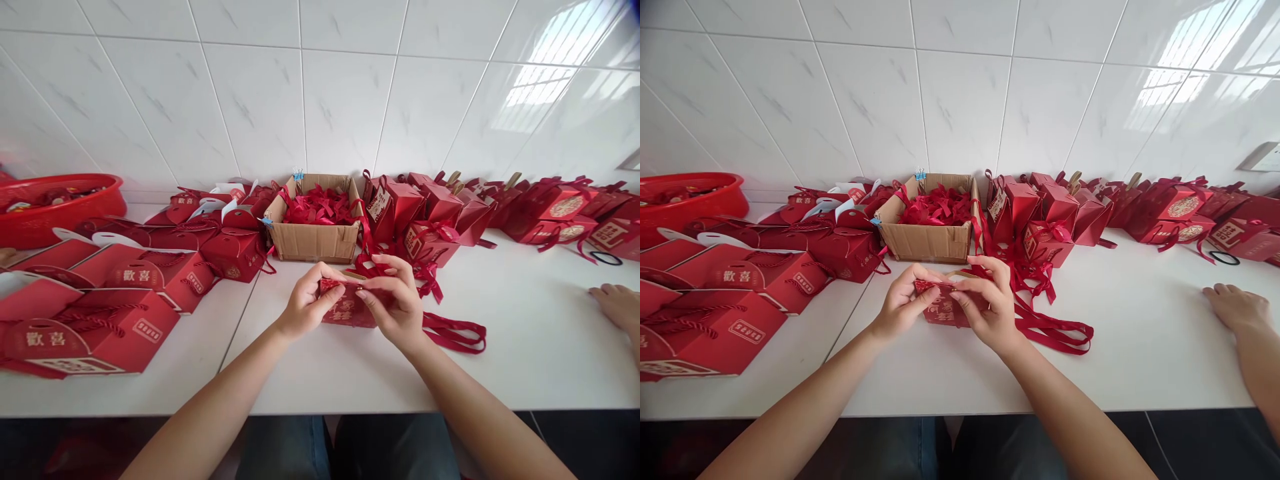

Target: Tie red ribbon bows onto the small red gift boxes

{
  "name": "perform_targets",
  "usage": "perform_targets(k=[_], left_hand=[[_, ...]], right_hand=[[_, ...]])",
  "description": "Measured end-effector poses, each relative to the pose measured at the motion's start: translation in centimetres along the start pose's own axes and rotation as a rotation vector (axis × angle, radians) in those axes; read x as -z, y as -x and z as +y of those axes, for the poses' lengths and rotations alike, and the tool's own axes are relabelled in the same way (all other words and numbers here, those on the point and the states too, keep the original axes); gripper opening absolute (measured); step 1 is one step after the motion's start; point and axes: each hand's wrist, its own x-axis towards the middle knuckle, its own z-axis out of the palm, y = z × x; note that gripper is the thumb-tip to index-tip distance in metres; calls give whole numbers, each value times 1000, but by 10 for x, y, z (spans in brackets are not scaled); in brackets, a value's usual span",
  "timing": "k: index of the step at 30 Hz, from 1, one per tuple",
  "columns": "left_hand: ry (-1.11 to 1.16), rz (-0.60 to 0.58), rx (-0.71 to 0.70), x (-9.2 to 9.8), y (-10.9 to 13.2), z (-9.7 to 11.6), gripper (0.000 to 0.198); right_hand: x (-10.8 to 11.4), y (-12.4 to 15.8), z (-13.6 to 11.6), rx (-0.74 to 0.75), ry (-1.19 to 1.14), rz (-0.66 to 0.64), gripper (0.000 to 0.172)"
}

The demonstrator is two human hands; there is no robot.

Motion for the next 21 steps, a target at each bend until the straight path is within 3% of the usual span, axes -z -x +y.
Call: perform_targets(k=[3, 7, 11, 13, 17, 21], left_hand=[[-13, -29, -26, 0, 1, 5, 13], [-88, -25, -48, -6, 4, 3, 26], [-280, 184, -80, -19, 7, -14, 57], [-367, 271, -82, -25, 9, -23, 64], [-477, 296, -118, -26, 9, -25, 64], [-640, 244, -193, -9, 1, -15, 51]], right_hand=[[-3, 2, -1, -150, -152, 10, 36], [-3, 3, -3, -287, -132, -36, 19], [-3, 0, -3, -287, -96, 33, 19], [-3, -1, -3, -301, -77, 52, 20], [-2, -3, -1, -319, -55, 73, 21], [-1, -5, 0, -324, -30, 109, 20]])
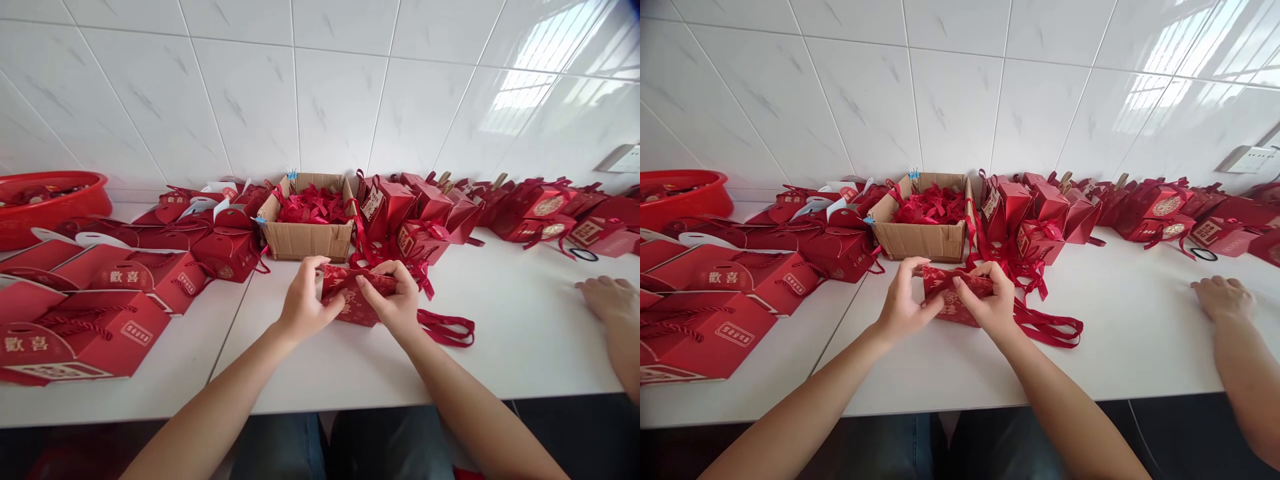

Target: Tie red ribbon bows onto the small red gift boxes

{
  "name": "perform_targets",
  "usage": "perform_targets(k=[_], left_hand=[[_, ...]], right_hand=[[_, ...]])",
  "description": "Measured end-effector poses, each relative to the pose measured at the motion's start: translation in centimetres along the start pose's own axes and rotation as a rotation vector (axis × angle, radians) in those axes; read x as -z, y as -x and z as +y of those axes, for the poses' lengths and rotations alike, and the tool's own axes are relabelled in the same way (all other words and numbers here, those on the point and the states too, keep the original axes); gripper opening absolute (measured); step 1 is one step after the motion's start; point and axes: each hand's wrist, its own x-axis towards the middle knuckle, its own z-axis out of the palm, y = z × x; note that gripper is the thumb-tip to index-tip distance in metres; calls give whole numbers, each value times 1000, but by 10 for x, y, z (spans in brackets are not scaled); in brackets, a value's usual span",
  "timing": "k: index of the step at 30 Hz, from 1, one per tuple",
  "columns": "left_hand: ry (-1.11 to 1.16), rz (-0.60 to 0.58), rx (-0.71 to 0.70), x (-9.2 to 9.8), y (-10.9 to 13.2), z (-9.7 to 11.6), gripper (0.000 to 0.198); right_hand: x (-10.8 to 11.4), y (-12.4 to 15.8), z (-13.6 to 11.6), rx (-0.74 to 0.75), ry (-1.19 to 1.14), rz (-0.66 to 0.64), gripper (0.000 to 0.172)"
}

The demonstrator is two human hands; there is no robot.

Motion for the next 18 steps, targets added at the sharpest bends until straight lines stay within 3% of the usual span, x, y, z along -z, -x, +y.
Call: perform_targets(k=[4, 7, 13, 15, 18], left_hand=[[-156, -143, 11, 17, -14, -6, 20], [-116, -200, 60, 27, -21, -8, 22], [359, -33, 41, 49, -30, -4, 9], [519, -50, 75, 52, -29, -1, 9], [704, -99, 248, 47, -25, 7, 17]], right_hand=[[1, -1, 2, 12, 33, 27, 20], [1, -2, 3, 34, 40, 8, 21], [0, 0, 2, 219, -47, -84, 22], [1, 2, 0, 323, -74, -126, 23], [2, 5, -3, 440, -78, -170, 25]])
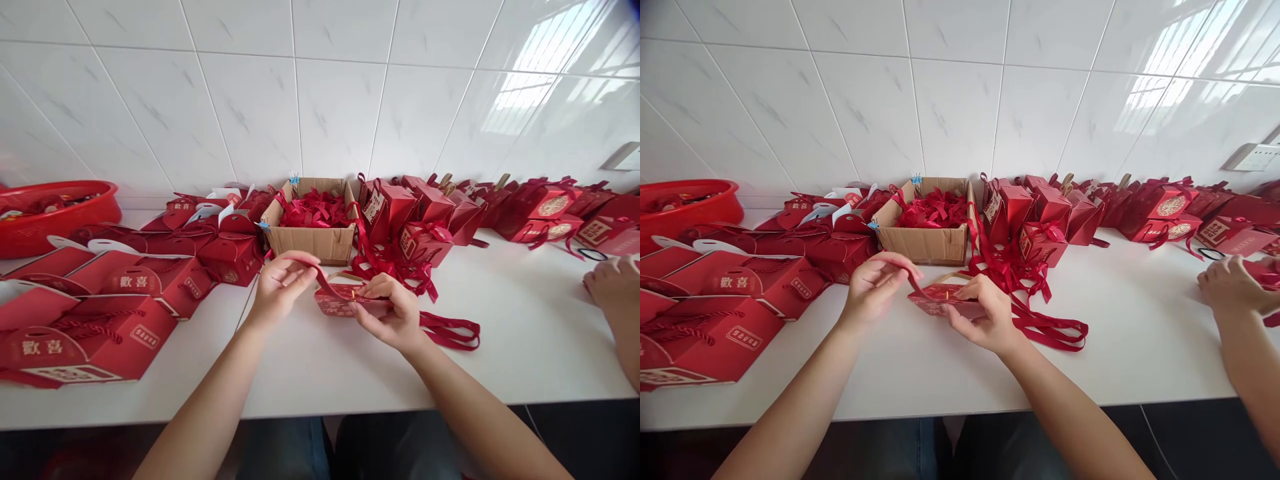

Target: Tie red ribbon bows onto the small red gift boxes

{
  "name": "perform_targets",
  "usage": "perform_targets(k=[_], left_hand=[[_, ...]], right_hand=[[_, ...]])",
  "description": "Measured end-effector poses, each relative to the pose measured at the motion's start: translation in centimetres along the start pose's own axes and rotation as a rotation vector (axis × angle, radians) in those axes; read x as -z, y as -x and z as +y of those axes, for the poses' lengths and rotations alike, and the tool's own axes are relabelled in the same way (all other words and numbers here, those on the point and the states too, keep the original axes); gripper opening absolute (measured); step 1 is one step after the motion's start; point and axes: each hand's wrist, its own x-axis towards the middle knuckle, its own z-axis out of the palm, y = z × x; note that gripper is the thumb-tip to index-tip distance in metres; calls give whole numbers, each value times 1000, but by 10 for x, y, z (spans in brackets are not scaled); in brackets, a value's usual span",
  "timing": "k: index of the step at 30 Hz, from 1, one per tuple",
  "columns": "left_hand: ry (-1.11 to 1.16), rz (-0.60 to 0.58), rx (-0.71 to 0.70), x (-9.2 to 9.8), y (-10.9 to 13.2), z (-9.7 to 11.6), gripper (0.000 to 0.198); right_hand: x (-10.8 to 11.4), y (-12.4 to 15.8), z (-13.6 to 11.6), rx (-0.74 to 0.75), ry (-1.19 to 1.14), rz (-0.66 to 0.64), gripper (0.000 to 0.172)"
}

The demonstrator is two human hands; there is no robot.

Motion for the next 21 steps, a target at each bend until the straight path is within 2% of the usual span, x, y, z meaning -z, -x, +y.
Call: perform_targets(k=[3, 4, 6, 9, 10, 14, 21], left_hand=[[105, 40, 161, -12, 5, -1, 46], [111, 28, 203, -15, 6, 0, 50], [96, -32, 284, -18, 7, 0, 40], [127, -159, 406, -14, 8, -2, 14], [160, -181, 429, -13, 8, -3, 11], [270, -218, 438, -9, 6, -5, 21], [228, -200, 320, -14, 4, 0, 10]], right_hand=[[0, 0, -3, 75, -10, -31, 27], [0, 0, -4, 90, -14, -40, 27], [-1, -1, -5, 113, -26, -52, 27], [-1, -1, -6, 119, -48, -65, 28], [-1, -1, -6, 116, -52, -67, 29], [0, 0, -5, 96, -49, -55, 28], [0, -1, -4, 61, -51, -42, 27]])
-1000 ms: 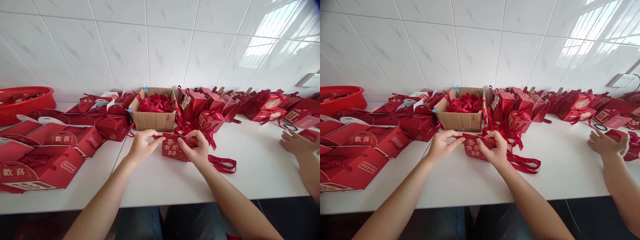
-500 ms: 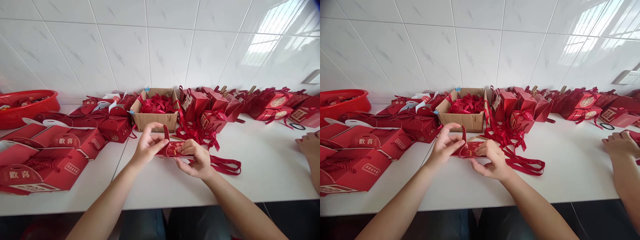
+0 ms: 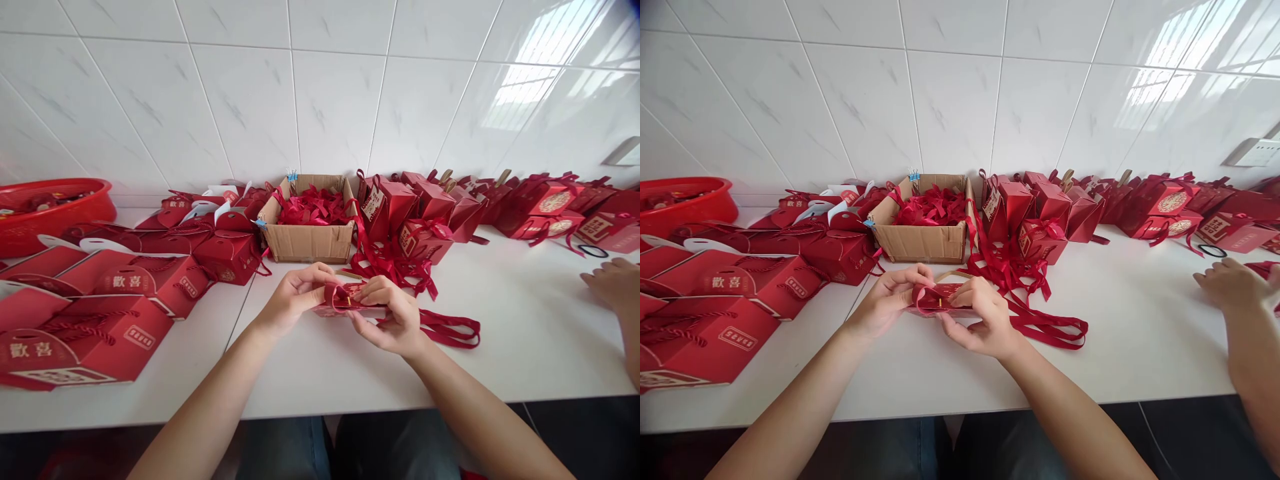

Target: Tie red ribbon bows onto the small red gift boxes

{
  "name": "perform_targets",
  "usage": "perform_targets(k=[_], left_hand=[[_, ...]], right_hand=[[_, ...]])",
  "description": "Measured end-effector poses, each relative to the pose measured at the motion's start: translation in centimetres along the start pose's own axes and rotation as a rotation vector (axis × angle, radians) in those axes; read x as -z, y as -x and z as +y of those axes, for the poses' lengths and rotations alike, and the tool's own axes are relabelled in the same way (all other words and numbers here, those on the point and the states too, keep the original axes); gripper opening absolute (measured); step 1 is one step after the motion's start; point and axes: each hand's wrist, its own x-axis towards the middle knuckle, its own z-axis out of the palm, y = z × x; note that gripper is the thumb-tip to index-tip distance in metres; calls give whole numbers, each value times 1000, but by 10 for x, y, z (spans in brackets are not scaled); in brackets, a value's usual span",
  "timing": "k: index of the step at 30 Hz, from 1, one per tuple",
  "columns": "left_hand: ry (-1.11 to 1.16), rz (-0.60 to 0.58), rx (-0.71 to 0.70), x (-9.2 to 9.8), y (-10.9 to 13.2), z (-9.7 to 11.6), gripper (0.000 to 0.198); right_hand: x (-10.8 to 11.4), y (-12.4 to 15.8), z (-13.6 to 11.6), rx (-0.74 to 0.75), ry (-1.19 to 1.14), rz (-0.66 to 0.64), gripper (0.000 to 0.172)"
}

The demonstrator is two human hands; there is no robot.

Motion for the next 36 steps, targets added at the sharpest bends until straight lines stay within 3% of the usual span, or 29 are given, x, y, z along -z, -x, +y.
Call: perform_targets(k=[5, 29, 36], left_hand=[[-19, -54, 82, 3, 0, -4, 17], [-45, -3, -69, 3, 2, -7, 19], [-35, -147, -77, 4, 2, -7, 19]], right_hand=[[1, -1, 0, -3, -13, 1, 26], [0, -2, 0, -6, -9, 8, 25], [0, 0, 1, -2, -21, 15, 28]])
